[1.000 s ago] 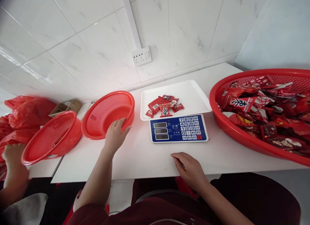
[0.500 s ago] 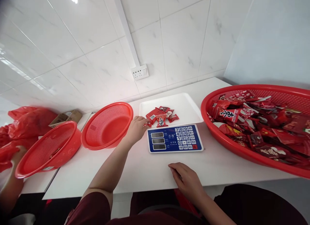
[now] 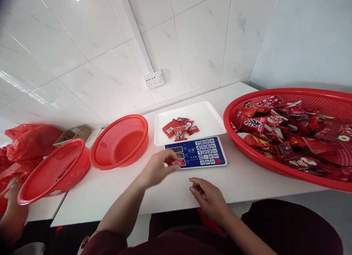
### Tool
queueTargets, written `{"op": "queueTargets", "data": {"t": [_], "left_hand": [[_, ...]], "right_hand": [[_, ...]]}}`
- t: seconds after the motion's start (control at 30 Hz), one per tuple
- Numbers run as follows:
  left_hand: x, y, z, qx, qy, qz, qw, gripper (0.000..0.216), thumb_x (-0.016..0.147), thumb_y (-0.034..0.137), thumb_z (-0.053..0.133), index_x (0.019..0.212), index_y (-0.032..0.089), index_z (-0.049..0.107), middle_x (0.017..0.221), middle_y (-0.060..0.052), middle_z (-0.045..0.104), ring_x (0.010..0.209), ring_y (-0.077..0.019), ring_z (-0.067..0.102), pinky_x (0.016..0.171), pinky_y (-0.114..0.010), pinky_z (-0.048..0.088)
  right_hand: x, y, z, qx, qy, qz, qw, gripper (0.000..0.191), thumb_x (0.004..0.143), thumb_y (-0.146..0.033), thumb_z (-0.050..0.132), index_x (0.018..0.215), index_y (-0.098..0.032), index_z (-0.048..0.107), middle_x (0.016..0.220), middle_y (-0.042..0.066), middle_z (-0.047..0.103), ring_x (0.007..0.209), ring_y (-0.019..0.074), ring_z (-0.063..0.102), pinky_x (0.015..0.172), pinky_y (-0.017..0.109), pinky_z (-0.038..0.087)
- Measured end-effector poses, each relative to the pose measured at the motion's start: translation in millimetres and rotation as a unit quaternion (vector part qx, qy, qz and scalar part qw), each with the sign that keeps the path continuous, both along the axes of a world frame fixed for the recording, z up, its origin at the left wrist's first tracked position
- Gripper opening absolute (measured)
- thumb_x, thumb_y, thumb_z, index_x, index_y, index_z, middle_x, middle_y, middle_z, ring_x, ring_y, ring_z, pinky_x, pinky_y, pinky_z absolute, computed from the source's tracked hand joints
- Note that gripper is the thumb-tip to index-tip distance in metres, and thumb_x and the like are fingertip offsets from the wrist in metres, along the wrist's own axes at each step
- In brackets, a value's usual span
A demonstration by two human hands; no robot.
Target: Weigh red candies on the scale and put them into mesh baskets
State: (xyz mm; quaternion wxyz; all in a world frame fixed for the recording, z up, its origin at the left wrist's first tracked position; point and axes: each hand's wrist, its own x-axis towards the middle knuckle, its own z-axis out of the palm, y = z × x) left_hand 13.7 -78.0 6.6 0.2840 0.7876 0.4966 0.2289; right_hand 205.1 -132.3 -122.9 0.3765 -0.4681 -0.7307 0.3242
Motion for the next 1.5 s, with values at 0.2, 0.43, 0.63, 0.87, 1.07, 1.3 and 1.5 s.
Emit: {"op": "queueTargets", "data": {"t": [0.2, 0.43, 0.63, 0.87, 1.07, 1.3, 1.5], "left_hand": [[33.0, -43.3, -54.9, -0.088, -0.034, -0.058, 0.994, 0.013, 0.075, 0.015, 0.06, 0.087, 0.021, 0.06, 0.085, -0.001, 0.058, 0.074, -0.0128, 0.052, 0.069, -0.023, 0.044], [28.9, -44.3, -60.5, -0.145, -0.075, -0.059, 0.985, 0.015, 0.076, 0.025, 0.064, 0.089, 0.02, 0.061, 0.085, -0.001, 0.059, 0.073, -0.0123, 0.051, 0.068, -0.023, 0.043], [28.0, -42.4, -62.4, -0.191, -0.072, -0.069, 0.977, 0.023, 0.076, 0.031, 0.066, 0.096, 0.022, 0.061, 0.081, 0.002, 0.061, 0.069, -0.0111, 0.051, 0.065, -0.022, 0.042], [22.3, -32.3, -53.5, -0.16, -0.079, -0.045, 0.983, 0.026, 0.079, 0.037, 0.064, 0.1, 0.022, 0.061, 0.076, 0.002, 0.062, 0.068, -0.0118, 0.055, 0.066, -0.022, 0.045], [2.6, 38.7, -6.0, 0.126, -0.019, 0.045, 0.991, 0.029, 0.086, 0.039, 0.053, 0.111, 0.022, 0.055, 0.115, -0.008, 0.06, 0.11, -0.0213, 0.052, 0.093, -0.036, 0.043], [15.8, 110.6, 7.8, 0.063, 0.188, 0.052, 0.979, 0.081, 0.071, 0.072, 0.05, 0.137, 0.028, 0.031, 0.144, -0.014, 0.032, 0.135, -0.037, 0.023, 0.103, -0.056, 0.027], [18.8, 115.6, 1.2, 0.05, 0.202, 0.07, 0.976, 0.062, 0.069, 0.056, 0.061, 0.123, 0.028, 0.048, 0.121, -0.01, 0.049, 0.112, -0.0319, 0.046, 0.087, -0.046, 0.044]], "right_hand": [[3.2, 1.0, 9.4, -0.042, 0.035, 0.056, 0.997, 0.034, 0.09, -0.046, 0.037, 0.08, -0.02, 0.057, 0.074, 0.004, 0.064, 0.066, 0.0154, 0.06, 0.06, 0.027, 0.048], [5.5, 1.8, 12.4, -0.061, 0.034, 0.063, 0.996, 0.044, 0.089, -0.053, 0.035, 0.066, -0.019, 0.051, 0.06, 0.001, 0.057, 0.056, 0.0129, 0.053, 0.052, 0.023, 0.043], [5.3, 2.0, 19.3, -0.054, 0.023, 0.056, 0.997, 0.05, 0.09, -0.054, 0.032, 0.058, -0.02, 0.05, 0.053, 0.001, 0.053, 0.05, 0.0118, 0.05, 0.049, 0.023, 0.041], [8.1, 3.4, 18.2, -0.094, 0.047, 0.021, 0.994, 0.05, 0.088, -0.055, 0.032, 0.061, -0.02, 0.054, 0.055, 0.001, 0.056, 0.052, 0.0133, 0.054, 0.051, 0.023, 0.044], [8.5, 6.1, 16.4, -0.107, 0.08, -0.004, 0.991, 0.046, 0.087, -0.054, 0.037, 0.064, -0.019, 0.057, 0.061, 0.003, 0.06, 0.059, 0.0154, 0.058, 0.056, 0.024, 0.047], [5.4, 4.5, 14.6, -0.096, 0.085, 0.0, 0.992, 0.043, 0.087, -0.052, 0.039, 0.069, -0.019, 0.06, 0.064, 0.002, 0.061, 0.062, 0.0148, 0.058, 0.059, 0.023, 0.047], [6.7, 4.5, 12.9, -0.09, 0.066, 0.016, 0.994, 0.045, 0.088, -0.053, 0.037, 0.068, -0.019, 0.059, 0.064, 0.003, 0.061, 0.061, 0.0149, 0.057, 0.058, 0.023, 0.046]]}}
